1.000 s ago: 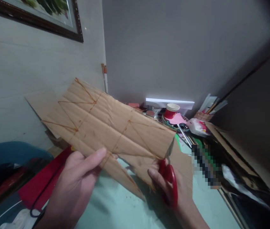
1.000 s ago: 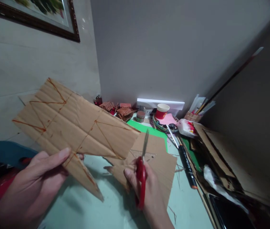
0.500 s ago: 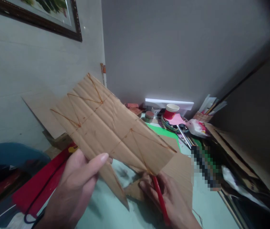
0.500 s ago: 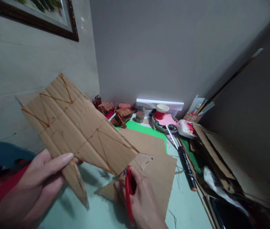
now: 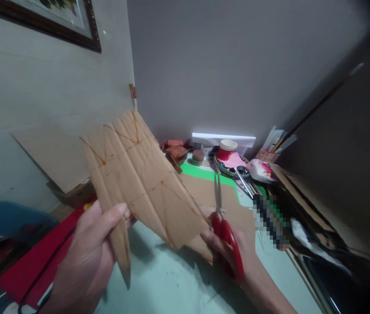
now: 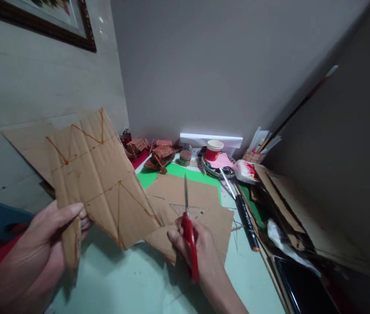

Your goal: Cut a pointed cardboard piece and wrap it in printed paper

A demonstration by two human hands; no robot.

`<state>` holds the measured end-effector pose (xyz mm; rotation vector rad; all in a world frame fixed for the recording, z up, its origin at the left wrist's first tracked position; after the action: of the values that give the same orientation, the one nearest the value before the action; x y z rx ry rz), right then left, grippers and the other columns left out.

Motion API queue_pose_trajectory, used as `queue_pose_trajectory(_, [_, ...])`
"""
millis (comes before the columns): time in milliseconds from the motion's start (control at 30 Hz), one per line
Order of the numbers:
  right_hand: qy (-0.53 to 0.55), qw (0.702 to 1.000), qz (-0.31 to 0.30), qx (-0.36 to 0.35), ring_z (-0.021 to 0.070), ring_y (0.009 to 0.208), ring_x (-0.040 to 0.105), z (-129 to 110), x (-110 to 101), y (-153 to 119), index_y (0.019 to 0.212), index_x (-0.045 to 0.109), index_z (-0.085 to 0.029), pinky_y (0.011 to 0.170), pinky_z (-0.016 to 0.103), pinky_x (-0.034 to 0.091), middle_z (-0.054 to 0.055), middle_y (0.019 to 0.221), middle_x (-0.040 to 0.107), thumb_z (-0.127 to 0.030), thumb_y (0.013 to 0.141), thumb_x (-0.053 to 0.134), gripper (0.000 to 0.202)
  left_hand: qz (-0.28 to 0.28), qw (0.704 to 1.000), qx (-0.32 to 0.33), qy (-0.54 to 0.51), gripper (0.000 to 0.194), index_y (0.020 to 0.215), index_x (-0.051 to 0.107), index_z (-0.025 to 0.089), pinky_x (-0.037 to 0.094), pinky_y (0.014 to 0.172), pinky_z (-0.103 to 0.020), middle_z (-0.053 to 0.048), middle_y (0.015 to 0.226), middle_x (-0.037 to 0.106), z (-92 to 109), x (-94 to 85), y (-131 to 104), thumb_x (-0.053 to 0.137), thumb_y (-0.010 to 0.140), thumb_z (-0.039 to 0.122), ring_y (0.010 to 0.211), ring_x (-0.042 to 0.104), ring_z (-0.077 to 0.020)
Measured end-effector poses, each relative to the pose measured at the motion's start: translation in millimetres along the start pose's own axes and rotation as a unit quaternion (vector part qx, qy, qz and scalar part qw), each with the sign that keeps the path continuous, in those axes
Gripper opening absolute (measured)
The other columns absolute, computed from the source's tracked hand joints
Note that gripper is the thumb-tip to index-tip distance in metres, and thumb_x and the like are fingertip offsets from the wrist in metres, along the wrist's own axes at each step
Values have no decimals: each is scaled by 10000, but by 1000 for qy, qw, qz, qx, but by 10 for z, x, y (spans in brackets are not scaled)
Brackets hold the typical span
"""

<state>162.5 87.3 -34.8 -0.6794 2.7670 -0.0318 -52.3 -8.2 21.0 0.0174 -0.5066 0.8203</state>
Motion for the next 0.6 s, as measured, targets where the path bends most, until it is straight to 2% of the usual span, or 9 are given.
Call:
queue_pose_trajectory(133, [38, 999, 9, 12, 81, 427, 344, -40, -49, -3, 835, 469, -200, 405, 208, 259, -79, 553, 401, -626, 831, 591, 443, 23, 1000, -9, -16, 96, 693, 656, 177, 530, 456, -125, 36, 585, 617, -23, -17, 45, 733, 670, 123, 506, 560, -96])
queue_pose_trajectory(233, [51, 999, 10, 17, 67, 400, 304, -104, -89, -7, 821, 474, -198, 381, 197, 203, -94, 517, 371, -595, 851, 597, 417, 48, 998, -16, -36, 107, 694, 647, 184, 568, 501, -136, 30, 606, 636, -13, -20, 67, 667, 712, 80, 505, 569, -96])
queue_pose_trajectory(300, [55, 998, 18, 11, 62, 414, 314, -138, -134, -10, 801, 476, -192, 393, 189, 210, -93, 518, 378, -578, 843, 622, 415, 63, 997, -21, -46, 132, 684, 641, 195, 585, 511, -144, 31, 598, 640, 5, -15, 67, 640, 735, 73, 501, 575, -104])
queue_pose_trajectory(367, [59, 998, 27, 4, 61, 427, 323, -151, -175, -19, 797, 472, -190, 404, 184, 229, -92, 524, 391, -581, 831, 638, 426, 52, 997, -33, -54, 143, 698, 643, 203, 581, 524, -125, 45, 592, 632, 16, 9, 61, 627, 773, 83, 505, 578, -95])
queue_pose_trajectory(467, [67, 998, 8, 2, 66, 396, 302, -134, -185, -30, 798, 457, -203, 382, 187, 232, -99, 496, 380, -615, 840, 604, 440, 2, 997, -52, -56, 134, 726, 662, 194, 549, 481, -104, 52, 586, 607, -3, 63, 58, 623, 799, 89, 486, 564, -80])
queue_pose_trajectory(533, [65, 998, -7, -6, 71, 417, 318, -124, -185, -24, 795, 465, -200, 399, 189, 250, -90, 517, 393, -611, 830, 617, 440, -17, 998, -46, -48, 141, 753, 690, 196, 574, 486, -131, 42, 634, 648, -35, 79, 60, 661, 759, 59, 538, 609, -103])
queue_pose_trajectory(600, [51, 998, -3, -25, 80, 476, 351, -138, -226, -8, 770, 475, -188, 440, 195, 270, -65, 567, 428, -580, 797, 663, 436, -21, 998, -39, -35, 209, 823, 727, 215, 625, 557, -171, 33, 766, 725, -76, 77, 56, 714, 714, 37, 652, 670, -134])
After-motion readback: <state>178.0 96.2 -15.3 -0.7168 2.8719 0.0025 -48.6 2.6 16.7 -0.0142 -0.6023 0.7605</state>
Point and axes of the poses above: each hand's wrist, its own y-axis towards the middle knuckle, its own x-axis out of the palm, z = x × y, the point moved 3 cm from there along y, towards the middle knuckle
